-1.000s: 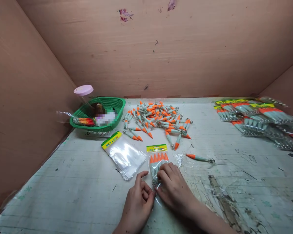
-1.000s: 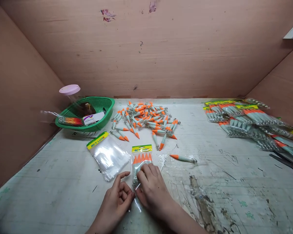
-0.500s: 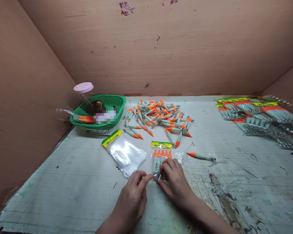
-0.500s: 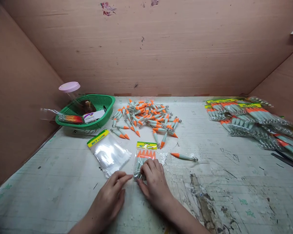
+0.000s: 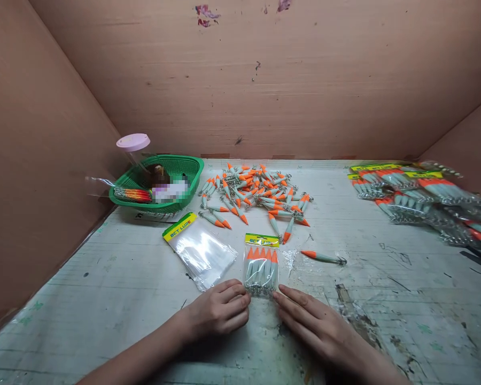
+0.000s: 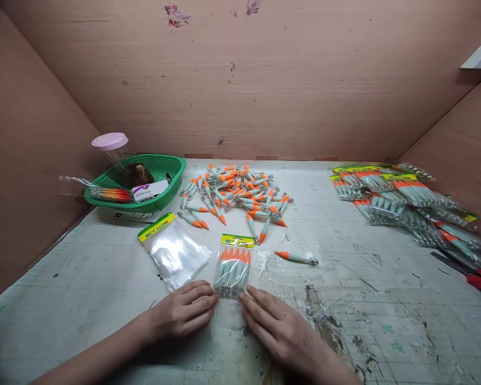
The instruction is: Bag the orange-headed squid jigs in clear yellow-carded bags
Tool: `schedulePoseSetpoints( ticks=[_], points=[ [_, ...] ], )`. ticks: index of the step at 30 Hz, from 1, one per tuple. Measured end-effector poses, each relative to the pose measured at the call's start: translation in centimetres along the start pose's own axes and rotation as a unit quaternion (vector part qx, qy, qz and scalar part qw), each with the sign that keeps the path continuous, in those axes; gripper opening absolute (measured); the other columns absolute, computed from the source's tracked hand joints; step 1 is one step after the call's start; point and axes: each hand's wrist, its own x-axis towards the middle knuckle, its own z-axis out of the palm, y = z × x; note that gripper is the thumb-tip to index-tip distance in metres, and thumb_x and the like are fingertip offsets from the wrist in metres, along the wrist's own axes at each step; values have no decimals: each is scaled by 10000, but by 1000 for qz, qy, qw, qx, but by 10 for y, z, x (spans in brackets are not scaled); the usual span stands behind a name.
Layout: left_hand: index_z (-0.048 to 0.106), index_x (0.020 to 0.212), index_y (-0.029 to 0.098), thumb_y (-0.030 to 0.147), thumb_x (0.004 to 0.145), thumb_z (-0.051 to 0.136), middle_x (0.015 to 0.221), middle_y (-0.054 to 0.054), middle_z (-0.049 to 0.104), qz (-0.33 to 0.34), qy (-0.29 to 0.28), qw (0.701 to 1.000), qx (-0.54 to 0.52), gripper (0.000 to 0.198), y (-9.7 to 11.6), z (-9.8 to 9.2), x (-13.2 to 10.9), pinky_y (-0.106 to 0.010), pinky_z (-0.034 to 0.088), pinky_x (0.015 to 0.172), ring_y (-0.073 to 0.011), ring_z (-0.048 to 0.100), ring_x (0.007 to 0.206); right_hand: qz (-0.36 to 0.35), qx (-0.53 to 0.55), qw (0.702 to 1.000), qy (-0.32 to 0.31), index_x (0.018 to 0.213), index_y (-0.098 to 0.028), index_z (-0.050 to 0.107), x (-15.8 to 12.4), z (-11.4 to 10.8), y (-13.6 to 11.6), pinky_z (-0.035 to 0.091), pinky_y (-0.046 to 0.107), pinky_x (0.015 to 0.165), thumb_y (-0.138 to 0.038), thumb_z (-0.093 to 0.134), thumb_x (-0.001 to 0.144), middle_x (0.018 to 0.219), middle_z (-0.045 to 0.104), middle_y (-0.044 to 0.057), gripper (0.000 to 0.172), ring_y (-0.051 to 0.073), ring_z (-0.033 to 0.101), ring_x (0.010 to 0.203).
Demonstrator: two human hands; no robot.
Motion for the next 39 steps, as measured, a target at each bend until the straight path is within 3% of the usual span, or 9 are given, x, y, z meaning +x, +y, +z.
schedulePoseSetpoints(
  ticks=[4, 7, 10, 12, 16, 20, 24, 32, 39],
  points=[
    [602, 806, 164, 33, 846, 511, 828, -51, 721, -12, 51, 998, 33, 164, 1, 3, -1, -310, 535, 738, -171, 637, 770, -28, 7, 997, 74, 1088, -67, 599, 10, 4, -3, 548, 385, 853, -69, 364, 937, 1056, 693, 154, 279, 261, 596, 1085],
    [567, 831, 176, 55, 867, 455, 820, -54, 707, -124, 108, 985, -41, 169, 13, 8, -6, -307, 519, 701, -175, 619, 780, 66, 118, 981, 136, 1007, -114, 595, 15, 8, -8, 555, 311, 735, -90, 396, 934, 949, 696, 133, 214, 205, 633, 896],
    [535, 820, 192, 52, 857, 441, 776, -44, 661, -289, 127, 938, -143, 172, 38, 13, -7, -287, 504, 677, -166, 600, 763, 247, 249, 926, 135, 927, -193, 586, 9, 14, -21, 522, 246, 631, -147, 429, 928, 798, 653, 50, 164, 159, 606, 750],
    [532, 797, 197, 78, 860, 468, 734, -28, 621, -392, 124, 895, -173, 148, 55, 17, -5, -263, 490, 635, -156, 587, 716, 337, 269, 893, 126, 865, -213, 575, 2, 21, -32, 496, 234, 594, -182, 432, 928, 733, 607, 24, 160, 153, 586, 701],
    [547, 745, 204, 190, 883, 503, 694, -8, 582, -522, 163, 816, -188, 145, 80, 30, 4, -245, 461, 583, -151, 564, 651, 398, 224, 877, 152, 804, -213, 524, -6, 34, -48, 465, 248, 597, -222, 464, 915, 718, 550, 16, 127, 159, 541, 688],
    [566, 729, 212, 255, 887, 512, 695, -7, 583, -553, 189, 789, -190, 172, 88, 36, 11, -252, 456, 607, -159, 560, 666, 423, 195, 869, 169, 767, -217, 506, -4, 41, -51, 450, 254, 606, -227, 462, 919, 702, 524, 10, 159, 165, 519, 684],
    [564, 737, 212, 321, 889, 502, 699, -12, 589, -599, 170, 761, -183, 197, 87, 36, 17, -265, 454, 612, -168, 569, 664, 458, 190, 852, 168, 771, -216, 513, -2, 43, -51, 450, 252, 595, -262, 443, 931, 715, 520, 13, 181, 163, 528, 680],
    [455, 609, 223, 345, 854, 453, 575, 4, 553, -641, 45, 757, -121, 273, 70, 30, 31, -260, 403, 534, -169, 554, 564, 519, 146, 824, 172, 675, -221, 462, 14, 45, -48, 410, 269, 528, -321, 451, 891, 655, 506, 11, 238, 171, 503, 609],
    [547, 729, 215, 422, 792, 475, 759, -32, 578, -662, -21, 736, -138, 228, 48, 15, 38, -283, 423, 587, -187, 570, 662, 546, 154, 805, 173, 785, -225, 529, 17, 47, -38, 410, 371, 700, -311, 424, 869, 801, 537, 52, 159, 227, 492, 775]
  ],
)
